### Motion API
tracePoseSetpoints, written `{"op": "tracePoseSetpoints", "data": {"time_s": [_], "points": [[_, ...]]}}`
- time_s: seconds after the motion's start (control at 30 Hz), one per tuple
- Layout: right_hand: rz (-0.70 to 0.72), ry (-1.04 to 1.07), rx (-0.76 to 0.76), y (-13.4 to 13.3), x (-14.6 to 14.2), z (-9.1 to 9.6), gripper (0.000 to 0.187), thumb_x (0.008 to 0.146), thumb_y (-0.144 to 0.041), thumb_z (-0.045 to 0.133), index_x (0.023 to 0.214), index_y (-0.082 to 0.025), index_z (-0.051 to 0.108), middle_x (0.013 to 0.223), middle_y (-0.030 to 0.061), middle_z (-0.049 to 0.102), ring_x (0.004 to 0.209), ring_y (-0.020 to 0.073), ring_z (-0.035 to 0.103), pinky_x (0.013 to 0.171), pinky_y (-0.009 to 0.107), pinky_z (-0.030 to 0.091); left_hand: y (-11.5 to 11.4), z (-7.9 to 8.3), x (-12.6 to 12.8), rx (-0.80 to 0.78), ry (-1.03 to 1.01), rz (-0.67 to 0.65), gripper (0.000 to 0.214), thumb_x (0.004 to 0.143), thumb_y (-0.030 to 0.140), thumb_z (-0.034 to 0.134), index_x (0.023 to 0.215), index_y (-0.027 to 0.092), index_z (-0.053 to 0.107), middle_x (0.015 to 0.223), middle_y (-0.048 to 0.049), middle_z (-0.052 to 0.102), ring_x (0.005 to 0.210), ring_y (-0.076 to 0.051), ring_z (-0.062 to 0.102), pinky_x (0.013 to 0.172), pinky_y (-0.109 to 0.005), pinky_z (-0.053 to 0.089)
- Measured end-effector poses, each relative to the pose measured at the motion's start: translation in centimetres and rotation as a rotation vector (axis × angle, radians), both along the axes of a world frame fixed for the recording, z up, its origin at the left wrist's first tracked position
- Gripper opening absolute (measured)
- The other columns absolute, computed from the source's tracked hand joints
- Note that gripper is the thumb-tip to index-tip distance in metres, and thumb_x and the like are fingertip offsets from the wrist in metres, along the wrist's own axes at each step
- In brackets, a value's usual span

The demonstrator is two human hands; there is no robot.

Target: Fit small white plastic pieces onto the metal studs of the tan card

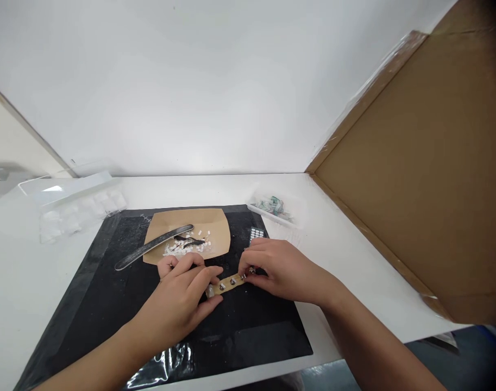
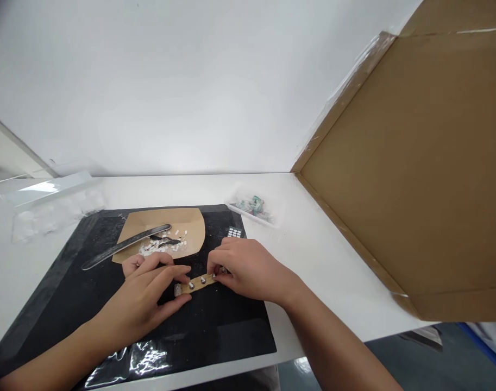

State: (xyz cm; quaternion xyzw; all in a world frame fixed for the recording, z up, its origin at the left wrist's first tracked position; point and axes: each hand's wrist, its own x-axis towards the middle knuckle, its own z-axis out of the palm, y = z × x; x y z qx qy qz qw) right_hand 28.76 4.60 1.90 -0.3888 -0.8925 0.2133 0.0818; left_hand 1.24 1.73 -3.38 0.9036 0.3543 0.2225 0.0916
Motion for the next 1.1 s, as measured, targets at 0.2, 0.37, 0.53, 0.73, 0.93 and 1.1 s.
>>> {"op": "tracePoseSetpoints", "data": {"time_s": [0.2,0.37,0.53,0.73,0.93,1.1], "points": [[0.012,0.008,-0.015,0.0,0.0,0.1,0.013,0.094,-0.011,0.068,0.095,-0.024,0.07,0.093,-0.001,0.077,0.092,0.0192,0.066,0.077,0.03,0.045,0.0,0.2,0.1,0.001,-0.006,0.016,0.032,0.097,0.026,0.075,0.125,0.023,0.06,0.103,-0.0038,0.08,0.109,-0.029,0.064,0.088,-0.044,0.033],[-0.022,0.022,-0.002,0.1,0.7,0.2,0.017,0.091,-0.019,0.078,0.104,-0.025,0.071,0.103,0.0009,0.075,0.098,0.0208,0.066,0.082,0.032,0.047,0.1,0.1,0.1,-0.001,-0.003,0.011,0.03,0.096,0.026,0.076,0.121,0.023,0.06,0.103,-0.0031,0.079,0.108,-0.03,0.063,0.087,-0.044,0.033],[-0.097,-0.028,-0.067,0.3,1.3,0.3,0.016,0.09,-0.022,0.081,0.102,-0.025,0.07,0.098,-0.0009,0.075,0.09,0.0189,0.066,0.074,0.029,0.044,0.1,0.2,0.0,-0.017,0.008,-0.001,0.025,0.098,0.026,0.073,0.118,0.024,0.059,0.105,-0.004,0.078,0.108,-0.031,0.061,0.09,-0.047,0.031],[-0.104,-0.021,-0.07,0.2,1.3,0.2,0.015,0.091,-0.014,0.073,0.101,-0.025,0.069,0.095,-0.0026,0.074,0.088,0.0169,0.066,0.073,0.028,0.042,0.1,0.3,0.1,-0.014,-0.004,-0.007,0.024,0.097,0.023,0.074,0.116,0.024,0.059,0.103,-0.0032,0.078,0.106,-0.03,0.061,0.092,-0.048,0.029],[-0.102,0.017,-0.068,0.3,1.1,0.2,0.027,0.09,-0.01,0.069,0.111,-0.025,0.063,0.094,-0.002,0.075,0.089,0.018,0.067,0.077,0.029,0.044,0.1,0.4,0.1,-0.017,-0.016,-0.005,0.023,0.096,0.02,0.074,0.112,0.024,0.059,0.099,-0.0022,0.077,0.104,-0.029,0.061,0.094,-0.048,0.027],[-0.135,0.104,-0.144,0.4,1.2,-0.1,0.039,0.09,-0.008,0.066,0.122,-0.024,0.051,0.098,-0.0013,0.074,0.087,0.0175,0.067,0.077,0.029,0.046,0.1,0.3,0.1,-0.02,-0.018,-0.008,0.022,0.096,0.021,0.075,0.112,0.023,0.06,0.1,-0.0018,0.077,0.104,-0.028,0.061,0.095,-0.047,0.028]]}}
